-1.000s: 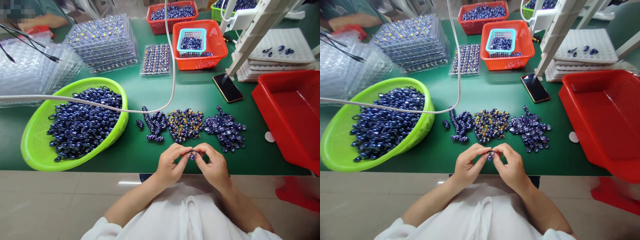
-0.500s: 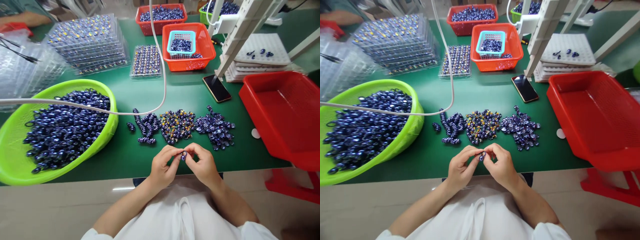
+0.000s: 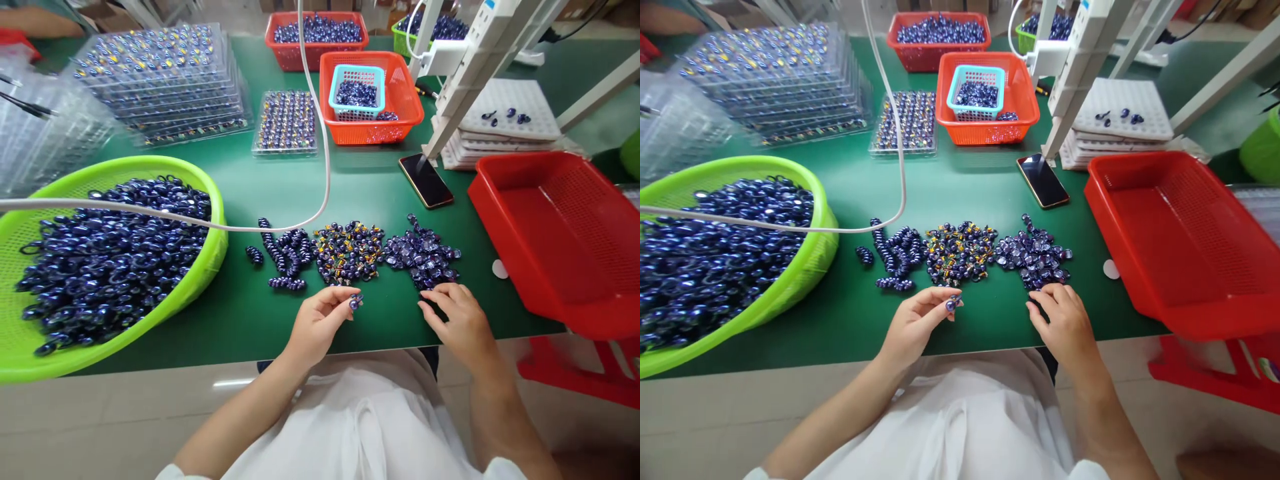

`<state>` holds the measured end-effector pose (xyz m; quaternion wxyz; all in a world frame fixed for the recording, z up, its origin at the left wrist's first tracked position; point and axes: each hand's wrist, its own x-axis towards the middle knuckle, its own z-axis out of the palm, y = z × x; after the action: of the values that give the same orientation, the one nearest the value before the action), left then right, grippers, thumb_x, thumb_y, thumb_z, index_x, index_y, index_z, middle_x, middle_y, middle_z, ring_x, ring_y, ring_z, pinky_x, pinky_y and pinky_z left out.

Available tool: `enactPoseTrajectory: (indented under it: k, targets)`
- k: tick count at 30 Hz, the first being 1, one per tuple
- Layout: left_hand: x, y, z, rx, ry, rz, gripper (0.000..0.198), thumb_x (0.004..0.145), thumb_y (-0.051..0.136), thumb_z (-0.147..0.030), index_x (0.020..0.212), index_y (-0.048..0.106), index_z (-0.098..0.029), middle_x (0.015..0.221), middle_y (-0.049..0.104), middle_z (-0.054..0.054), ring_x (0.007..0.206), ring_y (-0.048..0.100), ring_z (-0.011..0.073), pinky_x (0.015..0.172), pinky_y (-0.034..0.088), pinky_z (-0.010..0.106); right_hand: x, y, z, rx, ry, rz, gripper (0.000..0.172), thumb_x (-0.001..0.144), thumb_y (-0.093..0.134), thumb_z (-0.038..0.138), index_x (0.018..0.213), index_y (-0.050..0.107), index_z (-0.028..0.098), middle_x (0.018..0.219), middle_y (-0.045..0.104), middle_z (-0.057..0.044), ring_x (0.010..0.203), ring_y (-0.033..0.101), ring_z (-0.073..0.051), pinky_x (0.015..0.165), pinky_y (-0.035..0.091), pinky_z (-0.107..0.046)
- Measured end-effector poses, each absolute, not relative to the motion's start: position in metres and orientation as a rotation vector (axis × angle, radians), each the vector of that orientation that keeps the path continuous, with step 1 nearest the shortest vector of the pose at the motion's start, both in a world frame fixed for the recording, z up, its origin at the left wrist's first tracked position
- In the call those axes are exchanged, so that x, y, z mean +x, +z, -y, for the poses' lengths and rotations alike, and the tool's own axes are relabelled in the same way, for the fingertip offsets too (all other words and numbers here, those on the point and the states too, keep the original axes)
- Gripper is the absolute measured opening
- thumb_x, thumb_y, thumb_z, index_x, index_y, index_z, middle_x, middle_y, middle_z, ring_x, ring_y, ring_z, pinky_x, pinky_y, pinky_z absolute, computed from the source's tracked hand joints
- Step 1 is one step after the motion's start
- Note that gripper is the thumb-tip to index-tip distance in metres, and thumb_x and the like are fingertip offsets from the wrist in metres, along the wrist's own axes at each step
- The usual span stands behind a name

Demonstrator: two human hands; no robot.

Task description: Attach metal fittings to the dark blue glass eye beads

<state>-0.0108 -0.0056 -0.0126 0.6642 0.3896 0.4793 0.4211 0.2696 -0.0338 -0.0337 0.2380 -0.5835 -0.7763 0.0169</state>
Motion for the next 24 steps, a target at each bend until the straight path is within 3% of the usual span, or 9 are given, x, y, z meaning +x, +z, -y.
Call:
enactPoseTrajectory:
  k: [5, 10, 14, 20, 24]
  targets:
    - [-0.006, -0.011, 0.002, 0.55, 0.948, -0.937, 0.031, 0.072, 0.085, -0.031, 0.098, 0.078, -0.016, 0.078, 0.074, 0.005, 0.068, 0.062, 0.0116, 0.067, 0.049, 0.023, 0.261, -0.041, 0.032, -1.555, -0.061, 2.068, 0.011, 0.089, 0.065, 0.015, 0.099, 0.069, 0.019, 0.092, 0.066, -0.008, 0.086, 0.062, -0.024, 0.083, 0.053, -0.042]
    - [-0.004, -0.01, 0.002, 0.41, 0.955, -0.919, 0.027, 0.068, 0.088, -0.029, 0.088, 0.078, -0.013, 0.081, 0.076, 0.008, 0.071, 0.066, 0.0135, 0.066, 0.05, 0.023, 0.225, -0.03, 0.034, -1.336, 0.447, 1.864, 0.019, 0.092, 0.059, 0.01, 0.105, 0.064, 0.023, 0.103, 0.069, -0.005, 0.097, 0.067, -0.02, 0.089, 0.054, -0.035]
    - [-0.002, -0.009, 0.003, 0.387, 0.978, -0.913, 0.026, 0.065, 0.089, -0.026, 0.086, 0.078, -0.014, 0.081, 0.077, 0.007, 0.069, 0.066, 0.0122, 0.067, 0.05, 0.023, 0.188, -0.02, 0.035, -1.243, 0.835, 1.719, 0.018, 0.095, 0.056, 0.013, 0.106, 0.063, 0.026, 0.093, 0.068, 0.0, 0.078, 0.068, -0.013, 0.073, 0.055, -0.026]
    - [-0.002, -0.01, 0.008, 0.486, 1.041, -0.924, 0.022, 0.067, 0.088, -0.024, 0.086, 0.081, -0.016, 0.072, 0.074, 0.001, 0.065, 0.064, 0.0091, 0.068, 0.051, 0.021, 0.162, -0.019, 0.031, -1.169, 0.977, 1.582, 0.018, 0.094, 0.059, 0.015, 0.106, 0.063, 0.027, 0.09, 0.068, 0.001, 0.076, 0.067, -0.013, 0.072, 0.054, -0.026]
    - [-0.003, -0.013, 0.011, 0.546, 1.074, -0.935, 0.019, 0.07, 0.086, -0.024, 0.087, 0.081, -0.018, 0.076, 0.077, 0.002, 0.067, 0.066, 0.0096, 0.069, 0.052, 0.02, 0.158, -0.018, 0.028, -1.11, 0.937, 1.526, 0.019, 0.092, 0.06, 0.013, 0.103, 0.065, 0.027, 0.096, 0.066, -0.001, 0.088, 0.066, -0.016, 0.078, 0.055, -0.03]
